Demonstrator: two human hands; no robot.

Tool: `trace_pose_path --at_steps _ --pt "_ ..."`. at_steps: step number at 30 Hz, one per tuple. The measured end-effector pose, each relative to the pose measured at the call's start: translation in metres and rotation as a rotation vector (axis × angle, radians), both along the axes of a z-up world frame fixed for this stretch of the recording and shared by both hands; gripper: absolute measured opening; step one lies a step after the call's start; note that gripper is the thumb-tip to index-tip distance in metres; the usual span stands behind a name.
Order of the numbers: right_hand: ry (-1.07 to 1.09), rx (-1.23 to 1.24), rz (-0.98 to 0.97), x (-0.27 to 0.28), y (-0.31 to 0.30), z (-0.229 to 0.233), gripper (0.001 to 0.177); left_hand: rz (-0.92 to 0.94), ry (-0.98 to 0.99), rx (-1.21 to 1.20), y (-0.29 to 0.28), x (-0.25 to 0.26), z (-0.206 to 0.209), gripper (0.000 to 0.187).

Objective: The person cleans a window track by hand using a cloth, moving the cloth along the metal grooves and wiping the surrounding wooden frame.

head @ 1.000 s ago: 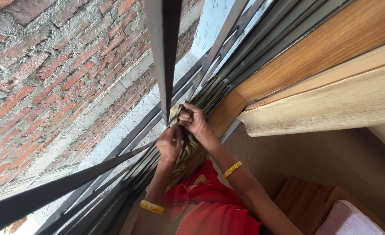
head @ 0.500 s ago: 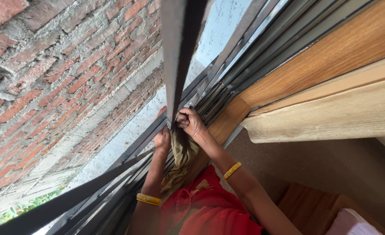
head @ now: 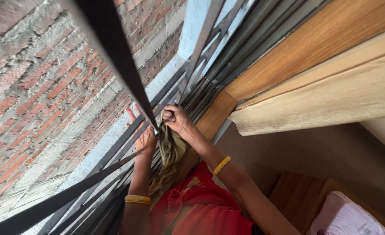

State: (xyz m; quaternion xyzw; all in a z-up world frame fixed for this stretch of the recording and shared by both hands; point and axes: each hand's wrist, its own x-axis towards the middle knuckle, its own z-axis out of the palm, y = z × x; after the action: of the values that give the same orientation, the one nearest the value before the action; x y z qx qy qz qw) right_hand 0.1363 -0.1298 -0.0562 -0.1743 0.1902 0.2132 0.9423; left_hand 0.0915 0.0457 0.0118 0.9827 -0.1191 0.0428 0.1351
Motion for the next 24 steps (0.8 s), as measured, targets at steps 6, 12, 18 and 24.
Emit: trace_pose_path --at_steps 6,12,18,24 --pt "-0.119 -0.112 0.051 -0.003 0.005 0.021 0.021 -0.026 0.260 -0.132 -0.002 0.005 -0.033 0.068" --pt "-0.038 -0.117 -0.025 -0.010 -0.007 0.029 0.012 0.033 -0.102 0.038 -0.003 0.002 -0.066 0.074" --pt "-0.102 -0.053 0.042 0.003 0.007 0.001 0.019 -0.154 0.086 -0.123 0.001 0.013 -0.056 0.067" --pt "-0.389 -0.211 -0.047 -0.049 -0.028 0.012 0.020 0.283 0.698 -0.058 -0.007 0.006 -0.066 0.044"
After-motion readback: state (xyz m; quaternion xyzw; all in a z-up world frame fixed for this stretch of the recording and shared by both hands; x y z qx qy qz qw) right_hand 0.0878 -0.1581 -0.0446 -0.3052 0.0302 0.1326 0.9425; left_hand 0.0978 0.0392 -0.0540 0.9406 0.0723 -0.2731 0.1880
